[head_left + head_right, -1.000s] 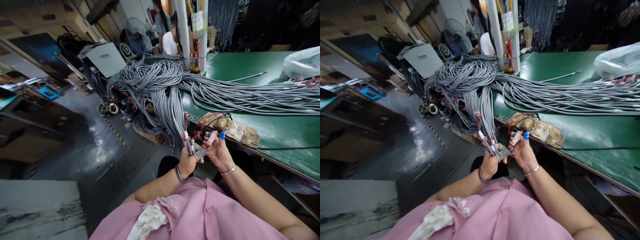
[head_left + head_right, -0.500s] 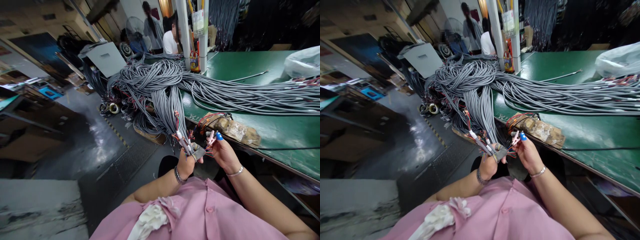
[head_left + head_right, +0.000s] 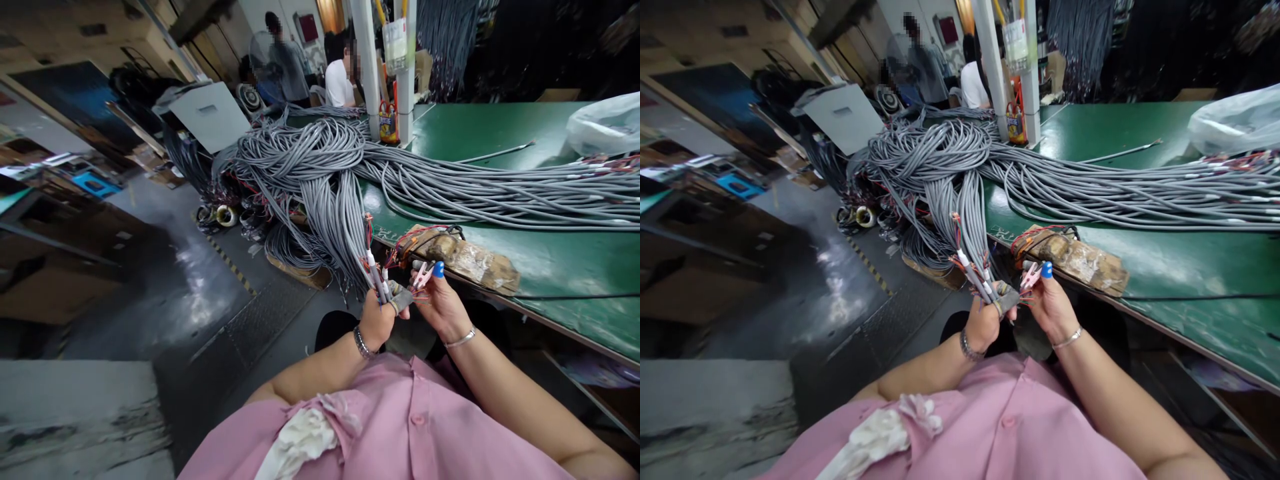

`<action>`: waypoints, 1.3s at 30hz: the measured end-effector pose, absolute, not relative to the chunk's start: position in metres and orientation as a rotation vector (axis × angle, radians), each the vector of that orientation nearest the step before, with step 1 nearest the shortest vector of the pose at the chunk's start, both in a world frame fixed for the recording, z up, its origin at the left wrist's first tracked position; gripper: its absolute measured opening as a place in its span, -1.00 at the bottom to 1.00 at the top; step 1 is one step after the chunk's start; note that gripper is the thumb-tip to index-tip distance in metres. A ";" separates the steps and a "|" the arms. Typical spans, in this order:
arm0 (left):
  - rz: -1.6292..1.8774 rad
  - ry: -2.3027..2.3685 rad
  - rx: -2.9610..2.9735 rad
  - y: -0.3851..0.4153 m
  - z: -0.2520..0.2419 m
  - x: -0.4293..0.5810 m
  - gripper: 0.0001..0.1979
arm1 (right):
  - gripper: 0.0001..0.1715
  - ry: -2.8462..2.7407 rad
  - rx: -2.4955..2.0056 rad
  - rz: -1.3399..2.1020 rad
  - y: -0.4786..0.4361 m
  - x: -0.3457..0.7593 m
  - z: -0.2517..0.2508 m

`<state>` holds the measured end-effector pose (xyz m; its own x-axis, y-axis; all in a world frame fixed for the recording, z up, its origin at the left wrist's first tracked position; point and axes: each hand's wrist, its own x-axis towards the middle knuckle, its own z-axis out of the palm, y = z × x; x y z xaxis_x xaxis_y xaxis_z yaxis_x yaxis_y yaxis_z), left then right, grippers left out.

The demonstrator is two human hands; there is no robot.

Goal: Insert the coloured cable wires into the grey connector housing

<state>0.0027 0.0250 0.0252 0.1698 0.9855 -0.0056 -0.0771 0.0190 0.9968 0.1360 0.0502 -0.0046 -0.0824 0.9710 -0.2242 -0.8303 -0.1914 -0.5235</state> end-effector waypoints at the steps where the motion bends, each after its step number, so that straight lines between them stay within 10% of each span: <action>1: 1.108 1.030 1.227 0.025 0.024 0.002 -0.63 | -0.61 -0.295 -0.617 1.660 0.050 0.136 -0.005; 12: 1.120 1.020 1.251 0.014 0.035 -0.009 -0.67 | -0.41 -0.378 -0.577 1.743 0.042 0.145 -0.003; 39: 1.199 1.031 1.207 0.020 0.019 0.000 -0.69 | -0.73 -0.229 -0.547 1.716 0.043 0.135 -0.001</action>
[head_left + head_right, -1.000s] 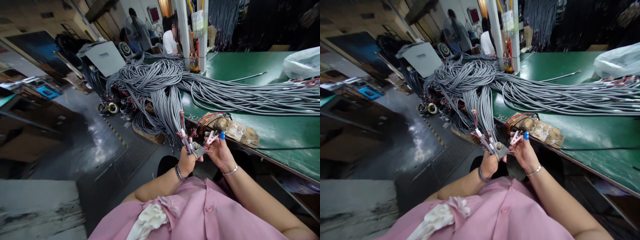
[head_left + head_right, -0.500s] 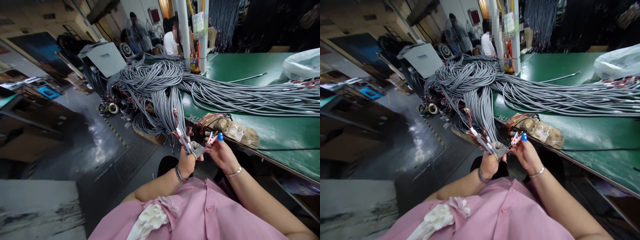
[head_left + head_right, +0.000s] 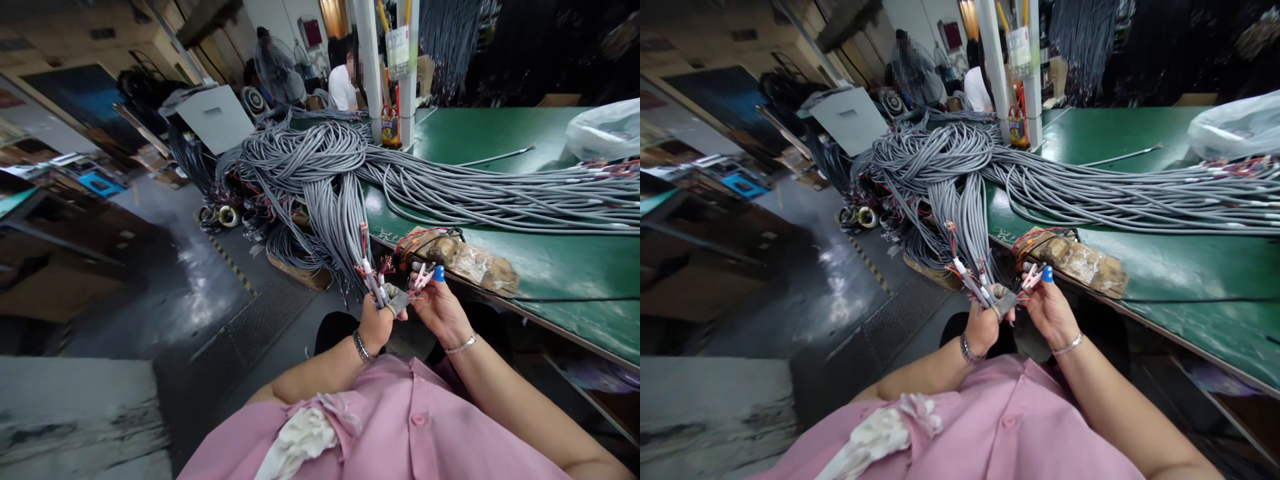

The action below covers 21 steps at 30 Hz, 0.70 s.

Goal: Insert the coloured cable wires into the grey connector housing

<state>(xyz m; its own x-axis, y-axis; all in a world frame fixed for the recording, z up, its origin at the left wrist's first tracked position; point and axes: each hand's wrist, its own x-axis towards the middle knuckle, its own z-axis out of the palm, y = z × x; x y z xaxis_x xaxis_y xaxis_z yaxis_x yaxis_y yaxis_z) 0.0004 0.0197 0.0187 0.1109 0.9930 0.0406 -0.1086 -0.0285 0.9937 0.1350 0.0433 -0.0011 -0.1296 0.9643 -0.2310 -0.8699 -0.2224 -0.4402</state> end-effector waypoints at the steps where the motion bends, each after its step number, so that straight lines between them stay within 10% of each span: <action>1: 1.196 1.035 1.207 0.019 0.020 0.000 -0.69 | -0.70 -0.229 -0.528 1.724 0.043 0.135 -0.001; 21: 1.212 1.075 1.256 0.015 0.032 -0.003 -0.67 | -0.53 -0.437 -0.676 1.598 0.045 0.139 -0.003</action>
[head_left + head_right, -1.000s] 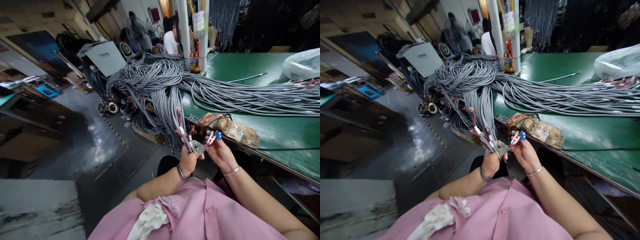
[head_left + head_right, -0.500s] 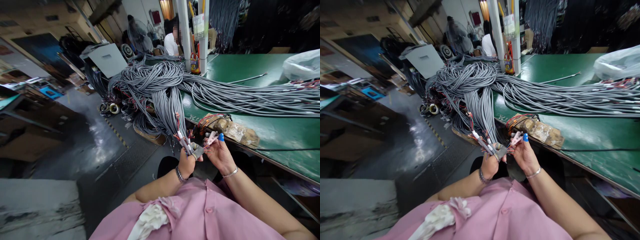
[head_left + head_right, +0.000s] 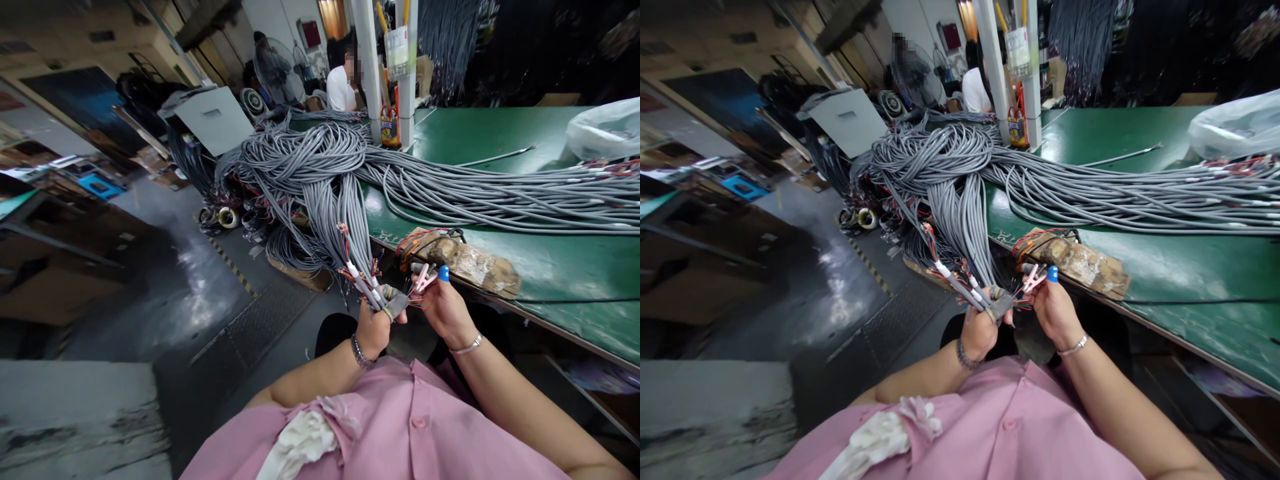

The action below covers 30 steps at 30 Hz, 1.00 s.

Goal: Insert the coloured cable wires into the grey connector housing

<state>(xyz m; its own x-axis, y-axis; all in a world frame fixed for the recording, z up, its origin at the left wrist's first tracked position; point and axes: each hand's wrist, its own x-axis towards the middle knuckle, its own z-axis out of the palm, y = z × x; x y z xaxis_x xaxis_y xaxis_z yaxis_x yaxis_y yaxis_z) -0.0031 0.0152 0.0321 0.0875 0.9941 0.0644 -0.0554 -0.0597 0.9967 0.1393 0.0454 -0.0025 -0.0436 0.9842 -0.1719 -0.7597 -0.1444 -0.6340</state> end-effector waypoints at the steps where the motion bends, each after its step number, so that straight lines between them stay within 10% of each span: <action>1: 1.217 1.072 1.254 0.016 0.032 -0.003 -0.67 | -0.52 -0.441 -0.681 1.592 0.045 0.139 -0.003; 30: 1.226 1.062 1.135 0.021 0.028 0.002 -0.67 | -0.68 -0.479 -0.544 1.776 0.047 0.150 -0.009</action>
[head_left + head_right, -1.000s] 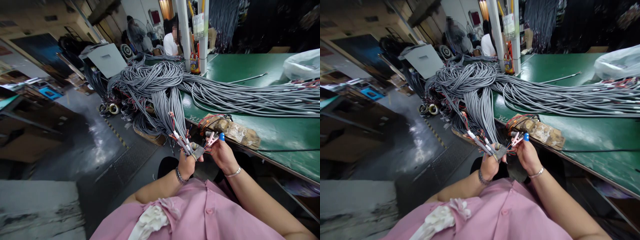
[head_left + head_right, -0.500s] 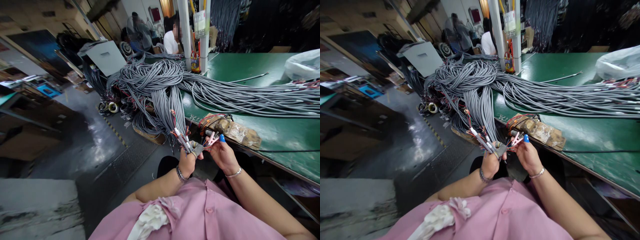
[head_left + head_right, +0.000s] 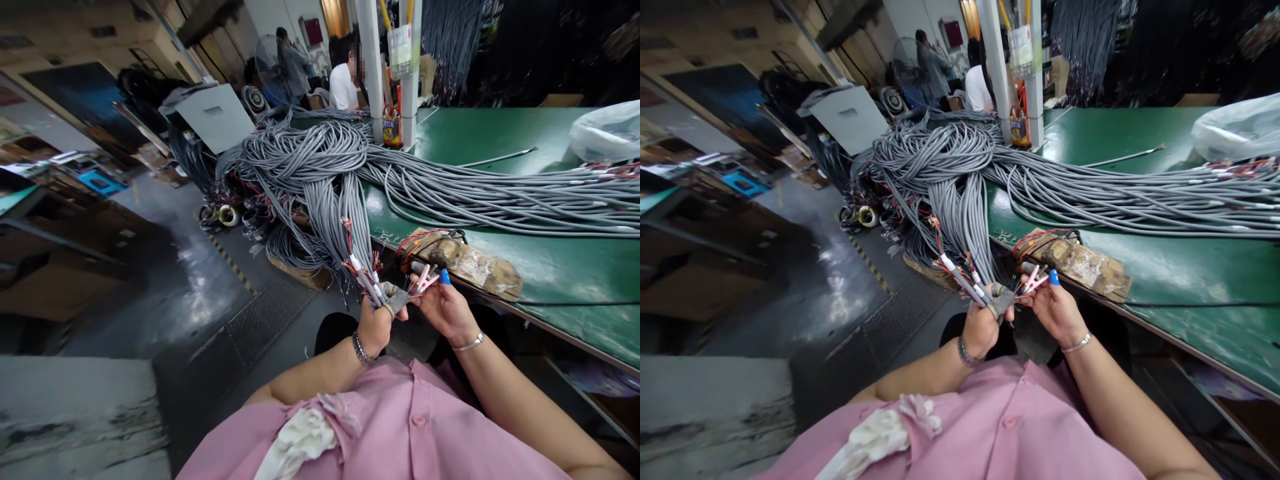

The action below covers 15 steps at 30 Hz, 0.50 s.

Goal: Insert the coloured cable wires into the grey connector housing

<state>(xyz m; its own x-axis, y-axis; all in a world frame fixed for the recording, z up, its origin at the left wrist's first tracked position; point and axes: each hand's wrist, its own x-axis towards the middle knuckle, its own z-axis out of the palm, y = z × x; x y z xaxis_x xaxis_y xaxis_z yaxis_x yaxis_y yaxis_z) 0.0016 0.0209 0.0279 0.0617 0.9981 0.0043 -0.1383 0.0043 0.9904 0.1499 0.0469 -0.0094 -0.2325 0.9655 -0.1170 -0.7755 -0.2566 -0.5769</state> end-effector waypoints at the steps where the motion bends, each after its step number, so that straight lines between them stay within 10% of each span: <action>1: 1.225 1.056 1.136 0.021 0.027 0.002 -0.67 | -0.69 -0.471 -0.535 1.785 0.047 0.150 -0.009; 15: 1.239 1.059 1.186 0.023 0.013 0.004 -0.68 | -0.74 -0.264 -0.545 1.769 0.058 0.142 -0.020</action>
